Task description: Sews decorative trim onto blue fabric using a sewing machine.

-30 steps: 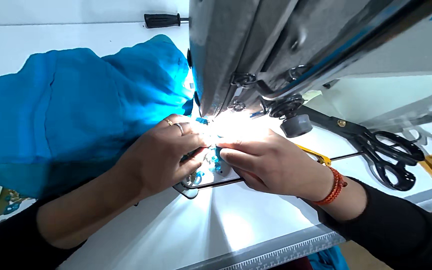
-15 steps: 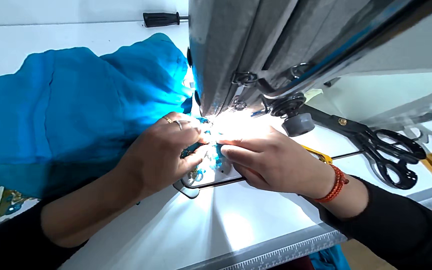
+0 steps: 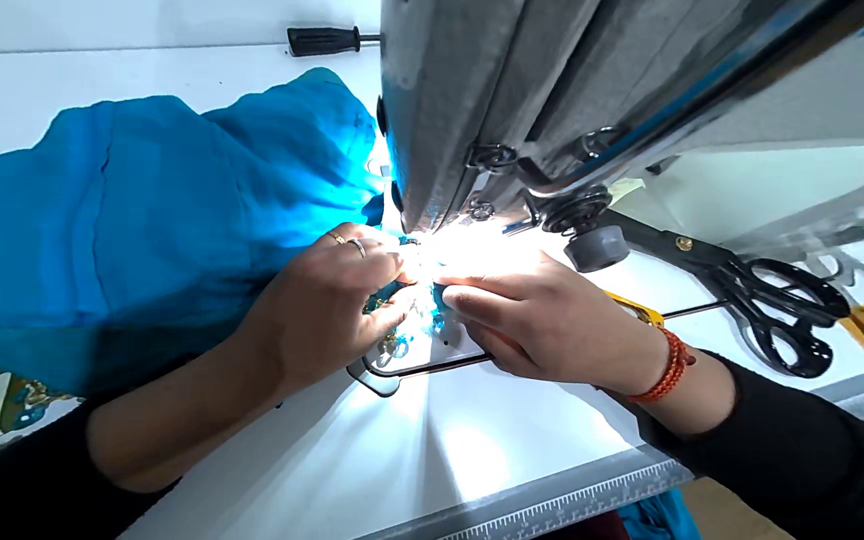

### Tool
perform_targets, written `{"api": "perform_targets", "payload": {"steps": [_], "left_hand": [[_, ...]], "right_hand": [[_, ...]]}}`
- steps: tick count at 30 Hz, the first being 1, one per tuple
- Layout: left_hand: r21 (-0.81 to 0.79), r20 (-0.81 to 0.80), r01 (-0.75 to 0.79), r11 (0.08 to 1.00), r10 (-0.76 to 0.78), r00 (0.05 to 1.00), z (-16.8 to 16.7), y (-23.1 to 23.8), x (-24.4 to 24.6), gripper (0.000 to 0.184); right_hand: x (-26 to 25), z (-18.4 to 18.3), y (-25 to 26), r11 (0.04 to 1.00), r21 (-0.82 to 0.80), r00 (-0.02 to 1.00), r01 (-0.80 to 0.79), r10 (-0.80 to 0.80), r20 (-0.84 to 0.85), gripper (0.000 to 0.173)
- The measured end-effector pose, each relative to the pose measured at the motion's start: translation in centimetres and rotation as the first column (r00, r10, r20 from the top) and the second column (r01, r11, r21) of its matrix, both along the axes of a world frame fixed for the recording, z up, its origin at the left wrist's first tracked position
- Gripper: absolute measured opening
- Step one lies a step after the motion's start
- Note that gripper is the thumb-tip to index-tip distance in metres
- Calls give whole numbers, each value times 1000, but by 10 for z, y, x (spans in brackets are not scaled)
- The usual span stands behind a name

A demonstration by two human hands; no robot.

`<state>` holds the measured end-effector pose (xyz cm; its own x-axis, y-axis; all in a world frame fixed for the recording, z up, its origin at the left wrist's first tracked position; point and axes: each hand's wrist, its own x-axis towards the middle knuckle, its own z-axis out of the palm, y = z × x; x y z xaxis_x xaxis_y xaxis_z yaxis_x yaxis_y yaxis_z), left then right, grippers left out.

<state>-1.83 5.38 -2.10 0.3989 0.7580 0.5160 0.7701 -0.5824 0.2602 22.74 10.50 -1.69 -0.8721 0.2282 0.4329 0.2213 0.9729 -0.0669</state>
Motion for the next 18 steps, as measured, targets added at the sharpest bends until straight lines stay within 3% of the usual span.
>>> {"api": "perform_targets", "payload": {"steps": [15, 18], "left_hand": [[-22, 3, -4, 1000, 4, 1000, 0, -1, 1, 22], [-27, 8, -1, 1000, 1, 1000, 0, -2, 0, 23]], "right_hand": [[-8, -5, 10, 997, 9, 993, 73, -72, -96, 26], [-8, -8, 13, 987, -133, 980, 90, -111, -163, 24]]}}
